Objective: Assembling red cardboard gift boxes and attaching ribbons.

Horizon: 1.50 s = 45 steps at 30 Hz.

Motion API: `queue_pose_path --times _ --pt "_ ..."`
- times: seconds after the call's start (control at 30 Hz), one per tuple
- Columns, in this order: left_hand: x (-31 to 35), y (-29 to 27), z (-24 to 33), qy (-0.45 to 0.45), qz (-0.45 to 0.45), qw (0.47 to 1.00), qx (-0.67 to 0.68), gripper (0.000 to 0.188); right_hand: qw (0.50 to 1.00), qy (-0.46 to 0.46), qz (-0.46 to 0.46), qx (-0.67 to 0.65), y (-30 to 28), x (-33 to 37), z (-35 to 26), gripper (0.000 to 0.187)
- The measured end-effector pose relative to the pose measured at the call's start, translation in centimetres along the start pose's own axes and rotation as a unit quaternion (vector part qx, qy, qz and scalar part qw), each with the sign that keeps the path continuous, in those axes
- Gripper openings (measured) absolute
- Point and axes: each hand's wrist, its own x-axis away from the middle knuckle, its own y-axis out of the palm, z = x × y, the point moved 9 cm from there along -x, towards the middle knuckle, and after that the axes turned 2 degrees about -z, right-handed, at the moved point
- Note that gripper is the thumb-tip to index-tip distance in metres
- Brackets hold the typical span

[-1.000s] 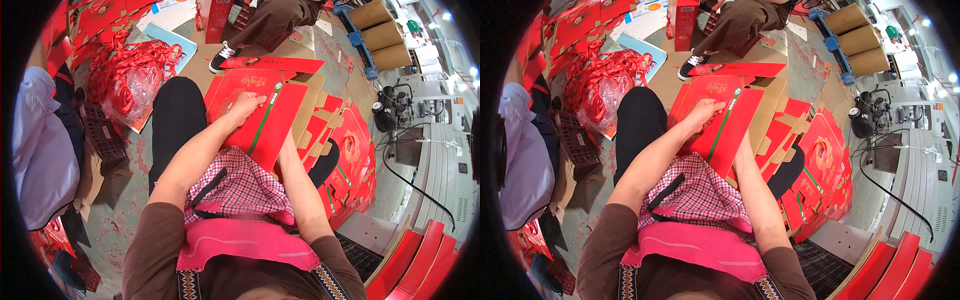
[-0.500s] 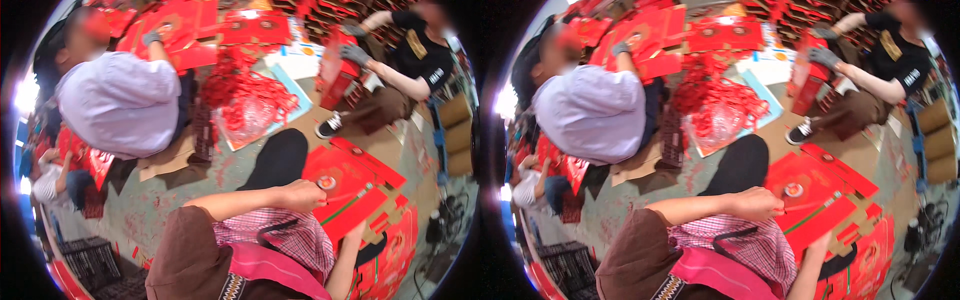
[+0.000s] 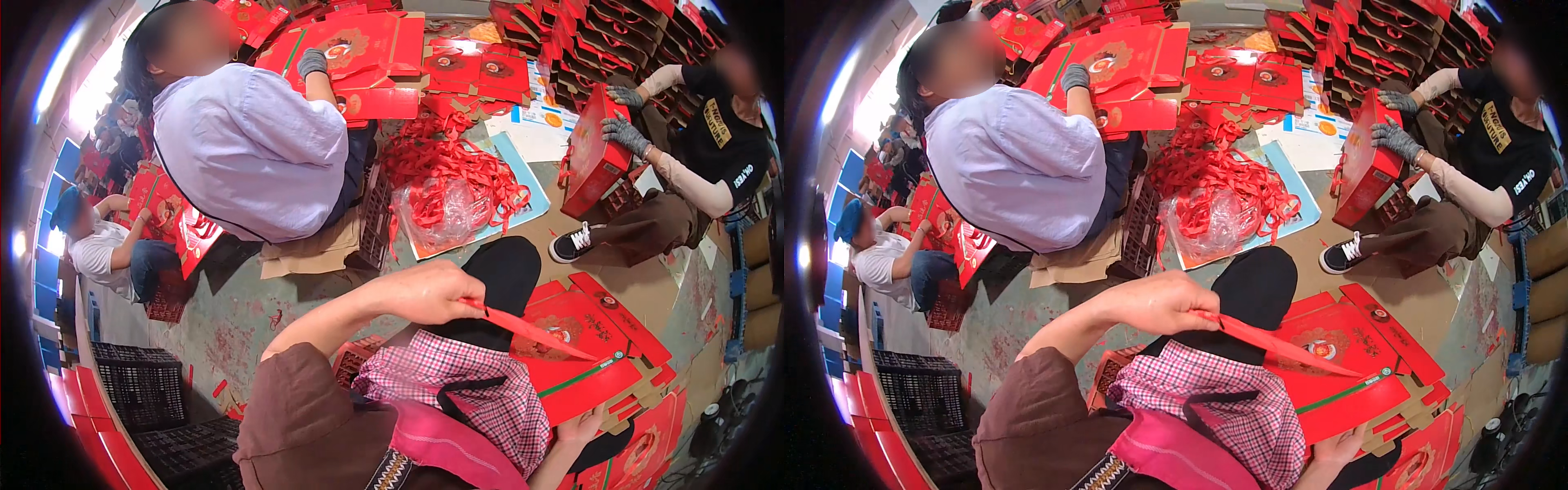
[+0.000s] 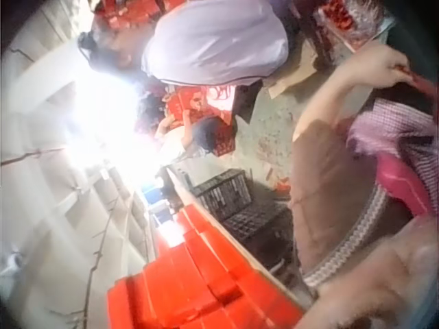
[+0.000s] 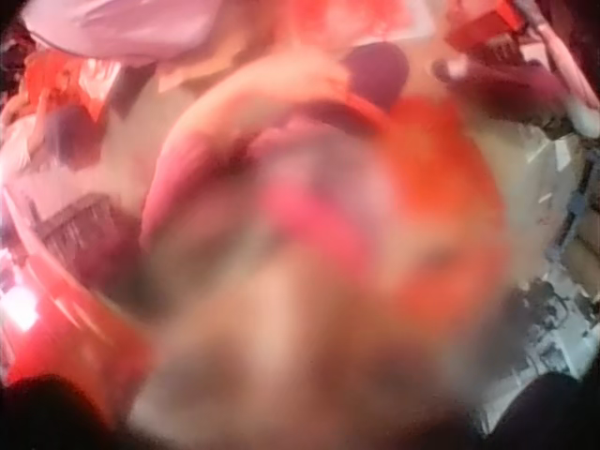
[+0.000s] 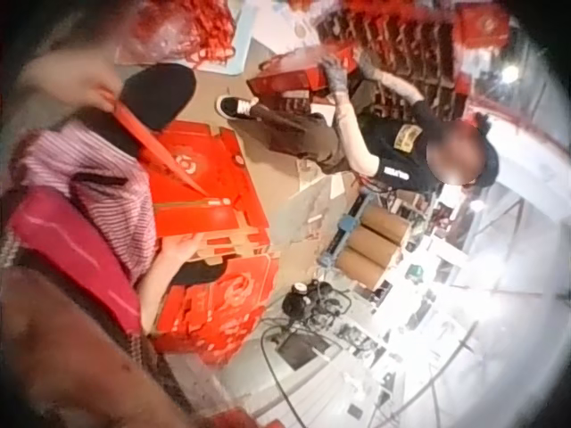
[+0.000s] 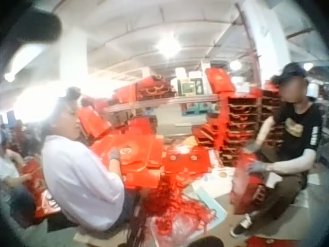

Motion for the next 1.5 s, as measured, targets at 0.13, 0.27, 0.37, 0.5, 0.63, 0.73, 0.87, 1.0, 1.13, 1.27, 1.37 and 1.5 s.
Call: queue_pose_path --times 0.13,0.27,0.37,0.5,0.63,0.73,0.87,1.0,1.13,1.27,1.37,1.5 --pt "0.4 -2.2 -0.8 -0.048 0.103 0.993 0.016 0.026 1.000 0.004 -0.015 0.005 -0.3 -0.7 0.0 0.039" --pt "0.5 -2.3 -0.6 0.040 0.172 0.978 0.108 0.028 1.000 0.015 -0.021 0.004 -0.2 -0.8 0.1 0.039" --pt "0.1 -0.3 0.9 0.102 0.155 0.906 0.380 0.029 1.000 0.021 -0.016 0.011 -0.7 -0.9 0.2 0.040" --pt "-3.8 4.9 0.9 0.015 0.051 0.789 0.612 0.014 0.999 -0.041 -0.014 0.009 -1.5 0.9 -0.9 0.046" --pt "-7.8 9.7 1.2 -0.053 -0.009 0.791 0.610 0.015 0.992 -0.067 -0.090 0.053 1.1 2.3 0.0 0.048" --pt "-9.2 13.6 0.1 -0.102 -0.091 0.766 0.628 0.018 0.994 -0.018 -0.047 0.100 1.0 1.3 2.3 0.041" --pt "-11.4 18.4 -1.8 -0.152 -0.149 0.746 0.631 0.006 0.997 0.005 0.008 0.071 0.4 0.7 2.5 0.038" --pt "-12.5 23.3 -3.3 -0.203 -0.170 0.735 0.624 0.008 0.998 0.002 0.049 0.036 -1.2 0.6 1.4 0.039" --pt "-12.9 24.6 -5.0 -0.231 -0.149 0.777 0.566 0.010 0.997 0.051 0.046 0.033 -0.4 0.4 1.2 0.041" --pt "-13.3 25.1 -6.7 -0.240 -0.140 0.796 0.538 0.013 0.992 0.019 0.042 0.115 1.7 0.2 0.1 0.043" --pt "-12.9 25.7 -6.8 -0.266 -0.139 0.813 0.498 0.008 0.993 0.023 0.005 0.120 3.3 -0.5 -0.1 0.044" --pt "-13.2 25.9 -6.9 -0.269 -0.087 0.834 0.475 0.010 0.990 0.033 -0.079 0.107 4.3 -2.3 0.2 0.045"
